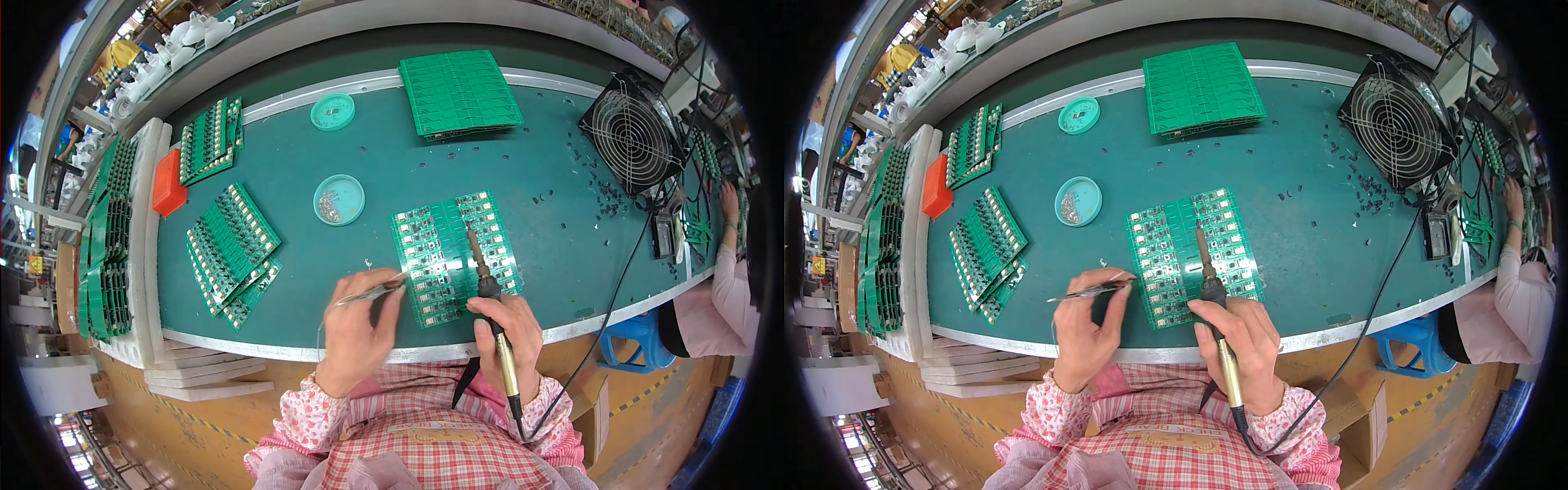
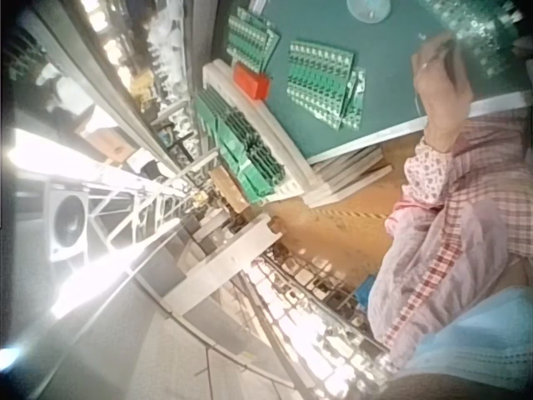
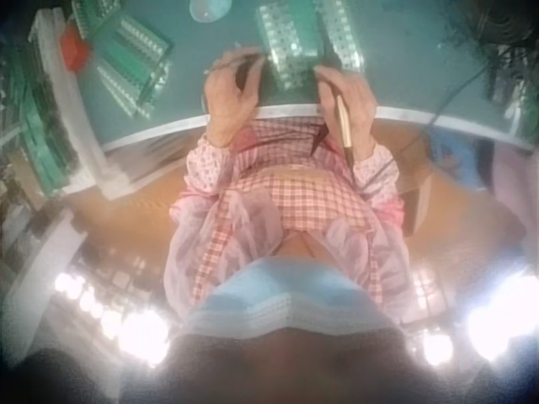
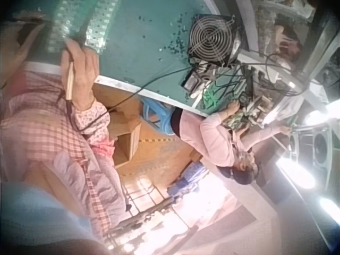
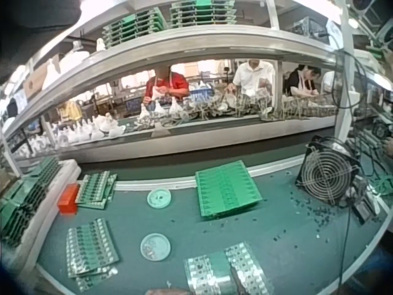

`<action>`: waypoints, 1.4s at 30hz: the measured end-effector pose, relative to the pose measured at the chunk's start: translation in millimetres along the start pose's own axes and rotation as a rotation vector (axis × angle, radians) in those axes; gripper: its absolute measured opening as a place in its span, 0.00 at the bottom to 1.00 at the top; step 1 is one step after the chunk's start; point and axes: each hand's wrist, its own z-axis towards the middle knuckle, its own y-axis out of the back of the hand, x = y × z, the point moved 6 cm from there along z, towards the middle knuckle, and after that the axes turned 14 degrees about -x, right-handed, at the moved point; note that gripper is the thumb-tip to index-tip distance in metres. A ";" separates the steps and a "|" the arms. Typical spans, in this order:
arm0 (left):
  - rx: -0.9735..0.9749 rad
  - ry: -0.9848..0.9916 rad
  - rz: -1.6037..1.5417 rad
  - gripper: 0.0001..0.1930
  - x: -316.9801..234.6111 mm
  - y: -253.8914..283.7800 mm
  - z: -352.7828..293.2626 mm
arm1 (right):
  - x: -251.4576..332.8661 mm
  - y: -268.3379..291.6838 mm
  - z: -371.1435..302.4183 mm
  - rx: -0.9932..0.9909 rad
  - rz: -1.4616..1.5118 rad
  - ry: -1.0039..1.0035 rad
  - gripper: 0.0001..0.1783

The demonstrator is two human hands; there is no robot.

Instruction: The person solders components onto circuit boards using a soldering iron, tweezers, and solder wire, and stacks and rearranges the boards on the workbench.

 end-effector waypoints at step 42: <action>-0.091 0.000 0.156 0.07 19.1 20.9 -3.6 | -3.0 4.7 -0.8 -0.035 0.037 -0.040 0.11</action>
